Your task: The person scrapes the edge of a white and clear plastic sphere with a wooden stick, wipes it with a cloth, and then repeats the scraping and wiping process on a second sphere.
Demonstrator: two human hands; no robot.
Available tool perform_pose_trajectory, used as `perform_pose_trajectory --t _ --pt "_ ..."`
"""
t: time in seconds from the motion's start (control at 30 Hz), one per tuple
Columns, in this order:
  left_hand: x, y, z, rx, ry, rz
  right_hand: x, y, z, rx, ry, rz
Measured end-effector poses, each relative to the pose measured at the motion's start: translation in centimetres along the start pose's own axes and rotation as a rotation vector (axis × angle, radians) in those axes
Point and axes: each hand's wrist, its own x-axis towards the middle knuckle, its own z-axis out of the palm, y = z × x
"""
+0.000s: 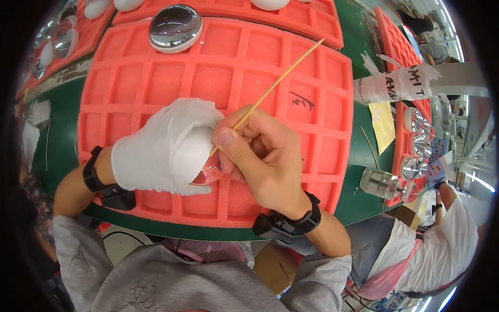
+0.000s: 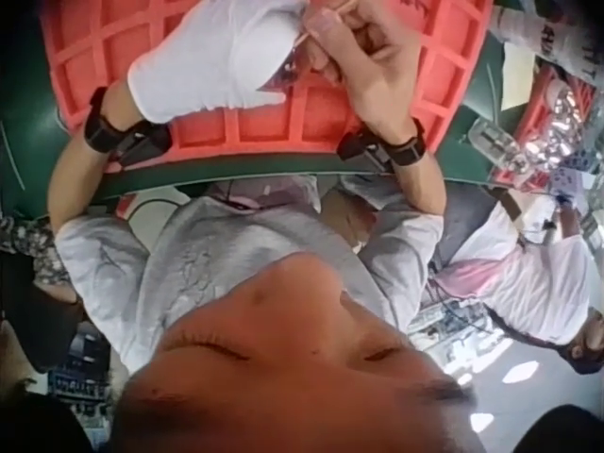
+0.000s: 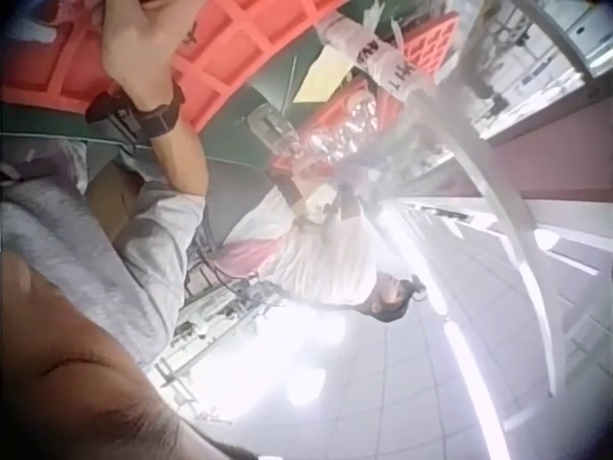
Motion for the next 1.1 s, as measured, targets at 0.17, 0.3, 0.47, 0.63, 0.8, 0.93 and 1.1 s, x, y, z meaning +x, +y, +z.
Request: perform_pose_trajectory --t 0.17,0.3,0.47,0.63,0.8,0.93,1.1 --pt "0.2 0.1 0.1 0.060 0.012 0.074 0.1 0.1 -0.5 0.108 0.024 0.083" --pt "0.0 0.0 -0.1 0.063 -0.023 0.039 -0.1 0.5 -0.4 0.120 -0.015 0.030" --pt "-0.4 -0.2 -0.2 0.041 -0.101 -0.051 -0.3 1.3 0.2 -0.010 -0.007 -0.165" --pt "0.2 0.0 0.3 0.054 0.019 0.023 0.0 0.5 -0.4 0.175 0.009 0.084" --pt "0.4 0.1 0.3 0.066 0.000 0.021 -0.2 0.6 -0.2 0.082 0.007 0.045" --pt "0.1 0.1 0.4 -0.036 0.033 -0.029 -0.3 1.1 0.1 -0.047 -0.044 -0.223" --pt "0.4 0.3 0.0 -0.006 0.005 0.001 -0.3 0.5 -0.4 0.070 -0.022 -0.002"
